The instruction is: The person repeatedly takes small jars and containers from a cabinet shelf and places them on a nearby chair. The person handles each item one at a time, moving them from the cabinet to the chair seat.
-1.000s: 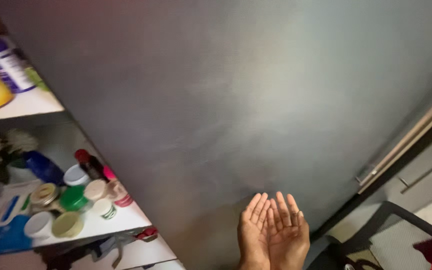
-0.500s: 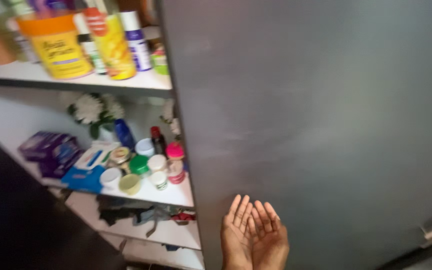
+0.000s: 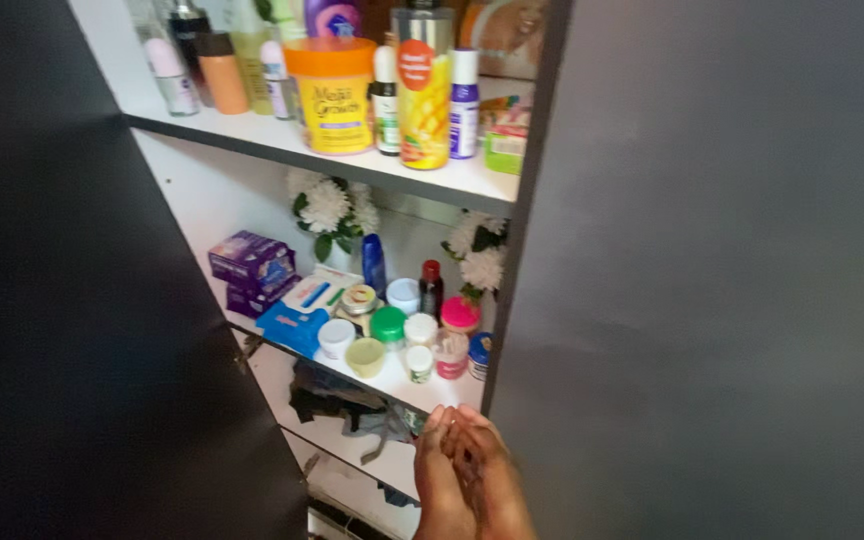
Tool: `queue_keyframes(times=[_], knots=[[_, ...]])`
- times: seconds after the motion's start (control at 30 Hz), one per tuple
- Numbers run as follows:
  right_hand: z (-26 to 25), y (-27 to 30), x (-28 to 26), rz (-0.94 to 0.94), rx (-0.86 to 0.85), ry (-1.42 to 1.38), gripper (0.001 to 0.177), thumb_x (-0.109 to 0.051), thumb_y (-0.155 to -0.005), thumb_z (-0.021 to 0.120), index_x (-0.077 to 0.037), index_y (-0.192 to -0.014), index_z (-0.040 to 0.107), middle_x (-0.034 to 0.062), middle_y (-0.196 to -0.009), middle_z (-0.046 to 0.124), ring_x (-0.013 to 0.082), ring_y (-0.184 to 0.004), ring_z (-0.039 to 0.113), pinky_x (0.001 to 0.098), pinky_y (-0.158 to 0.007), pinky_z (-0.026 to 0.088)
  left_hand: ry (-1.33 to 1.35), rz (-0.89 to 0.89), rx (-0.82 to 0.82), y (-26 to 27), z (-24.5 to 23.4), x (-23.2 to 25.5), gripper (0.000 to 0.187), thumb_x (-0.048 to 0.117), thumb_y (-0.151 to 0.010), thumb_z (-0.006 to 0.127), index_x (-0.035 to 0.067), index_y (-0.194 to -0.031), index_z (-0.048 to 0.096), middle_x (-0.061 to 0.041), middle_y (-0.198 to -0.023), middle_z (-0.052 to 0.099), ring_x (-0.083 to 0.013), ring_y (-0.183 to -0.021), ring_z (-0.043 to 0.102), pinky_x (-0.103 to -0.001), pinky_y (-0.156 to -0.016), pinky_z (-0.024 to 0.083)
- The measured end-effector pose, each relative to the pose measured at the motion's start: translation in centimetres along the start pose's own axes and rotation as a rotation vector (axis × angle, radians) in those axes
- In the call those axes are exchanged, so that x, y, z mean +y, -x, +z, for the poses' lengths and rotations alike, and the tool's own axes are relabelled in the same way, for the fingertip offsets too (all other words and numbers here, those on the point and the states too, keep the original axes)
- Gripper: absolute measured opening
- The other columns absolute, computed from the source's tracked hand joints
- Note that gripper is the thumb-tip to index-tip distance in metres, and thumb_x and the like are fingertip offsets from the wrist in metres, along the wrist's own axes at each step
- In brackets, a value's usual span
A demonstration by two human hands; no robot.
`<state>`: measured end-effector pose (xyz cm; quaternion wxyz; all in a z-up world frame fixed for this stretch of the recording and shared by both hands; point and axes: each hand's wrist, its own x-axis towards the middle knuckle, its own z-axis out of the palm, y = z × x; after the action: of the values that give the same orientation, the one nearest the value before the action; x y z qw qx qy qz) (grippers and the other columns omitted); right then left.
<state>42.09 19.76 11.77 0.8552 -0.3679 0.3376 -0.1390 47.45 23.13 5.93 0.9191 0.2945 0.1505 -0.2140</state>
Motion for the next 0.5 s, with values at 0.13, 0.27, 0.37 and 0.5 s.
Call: queue_keyframes(times=[0.13,0.27,0.37,0.5], knots=[[1.4,-4.9,1.6,-0.092,-0.106,0.208,0.054,-0.040,-0.089,0.060,-0.016,-0.138,0.065,0.0072,-0.138,0.067,0.0216,-0.127,0.061,0.0380,-0.106,0.045,-0.076,0.020,0.029,-4.8,-1.2,1.9,0.047,0.029,-0.099,0.052,0.008,-0.140,0.059,-0.009,-0.136,0.067,-0.0231,-0.126,0.061,-0.038,-0.108,0.045],[1.2,-11.0,4.6,-0.068,-0.131,0.288,0.054,-0.039,-0.093,0.054,-0.018,-0.142,0.059,0.0100,-0.131,0.068,0.0247,-0.121,0.063,0.0381,-0.100,0.048,-0.477,-0.132,0.088,-9.1,-3.4,3.7,0.047,0.032,-0.101,0.047,0.016,-0.144,0.059,-0.016,-0.131,0.065,-0.0331,-0.119,0.065,-0.056,-0.109,0.045],[0.9,-16.4,6.9,0.028,-0.112,0.293,0.054,-0.038,-0.096,0.050,-0.016,-0.145,0.054,0.0125,-0.128,0.068,0.0256,-0.119,0.065,0.0396,-0.099,0.050,-0.488,-0.220,0.086,-13.3,-5.5,3.9,0.048,0.028,-0.107,0.052,0.012,-0.152,0.054,-0.041,-0.146,0.051,-0.0655,-0.133,0.037,-0.069,-0.110,0.028],[-0.3,-22.8,9.0,0.028,-0.073,0.363,0.053,-0.034,-0.099,0.050,-0.014,-0.148,0.050,0.0158,-0.125,0.066,0.0315,-0.111,0.061,0.0426,-0.094,0.050,-0.653,0.241,-0.143,-19.2,-8.2,3.1,0.060,0.004,-0.089,0.050,0.010,-0.149,0.047,-0.009,-0.150,0.056,-0.0214,-0.140,0.052,-0.033,-0.111,0.042]])
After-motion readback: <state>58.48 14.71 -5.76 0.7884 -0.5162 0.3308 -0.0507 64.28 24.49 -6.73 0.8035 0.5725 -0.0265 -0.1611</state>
